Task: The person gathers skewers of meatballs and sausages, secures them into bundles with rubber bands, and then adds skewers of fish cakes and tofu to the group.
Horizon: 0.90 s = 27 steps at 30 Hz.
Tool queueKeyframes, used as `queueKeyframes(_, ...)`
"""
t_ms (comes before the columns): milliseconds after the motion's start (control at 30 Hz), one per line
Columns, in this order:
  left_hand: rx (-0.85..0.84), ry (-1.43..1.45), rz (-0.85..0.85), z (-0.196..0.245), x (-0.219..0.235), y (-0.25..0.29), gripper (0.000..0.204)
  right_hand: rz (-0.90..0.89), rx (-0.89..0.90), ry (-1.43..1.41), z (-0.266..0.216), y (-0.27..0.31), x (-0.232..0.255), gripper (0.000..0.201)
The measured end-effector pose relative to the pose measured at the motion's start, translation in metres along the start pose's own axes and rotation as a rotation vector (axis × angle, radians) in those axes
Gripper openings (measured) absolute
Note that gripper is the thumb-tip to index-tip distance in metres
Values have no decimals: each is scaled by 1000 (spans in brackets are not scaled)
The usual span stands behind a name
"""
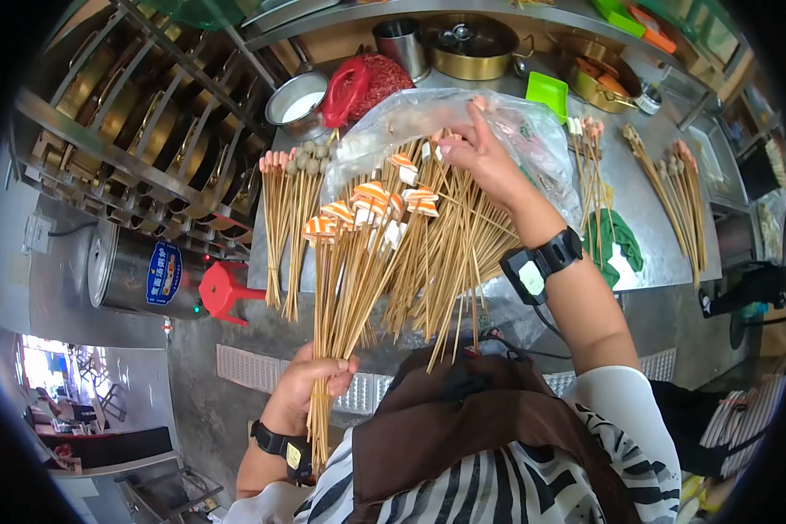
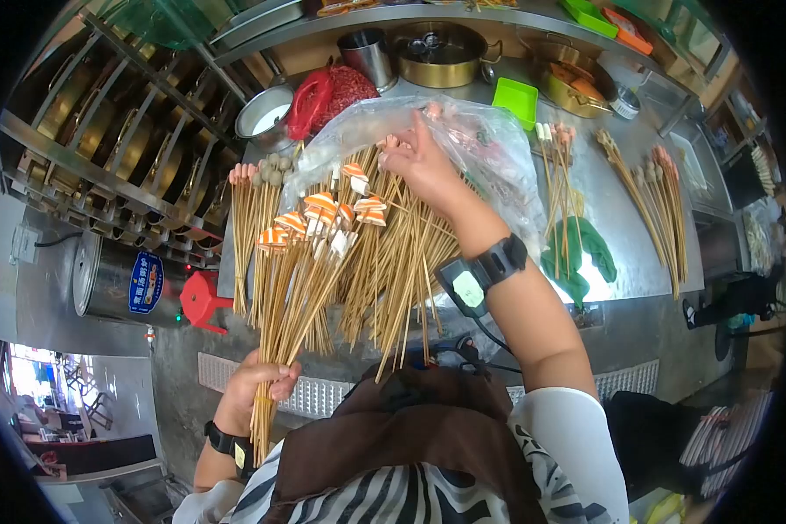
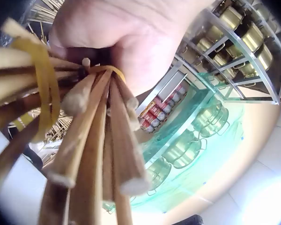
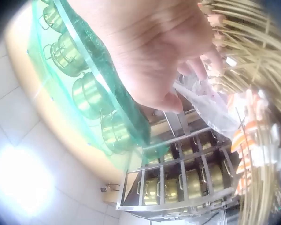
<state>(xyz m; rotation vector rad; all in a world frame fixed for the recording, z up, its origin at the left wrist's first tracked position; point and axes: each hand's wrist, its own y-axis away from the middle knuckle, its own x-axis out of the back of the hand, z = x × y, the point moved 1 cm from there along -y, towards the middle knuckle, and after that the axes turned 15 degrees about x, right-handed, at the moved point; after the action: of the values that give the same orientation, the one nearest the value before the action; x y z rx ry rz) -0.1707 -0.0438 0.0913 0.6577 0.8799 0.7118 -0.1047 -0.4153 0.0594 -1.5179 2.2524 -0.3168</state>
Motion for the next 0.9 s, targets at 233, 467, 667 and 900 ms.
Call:
queueKeyframes(233,-40,30,12,-2,-1,2,24,-569,-48,1066,19,22,-14,18)
queueKeyframes(467,-41,83,4,-7,5,6,35,-628,55,1119,32,32,-11,11)
queueKeyframes(667,-37,147,-8,-12,8,31,38,-479,159,1328,29,19,5,12)
queueKeyframes(900,-54,255,78,-19,6,63,43,-263,15,996,16,-27,28,6)
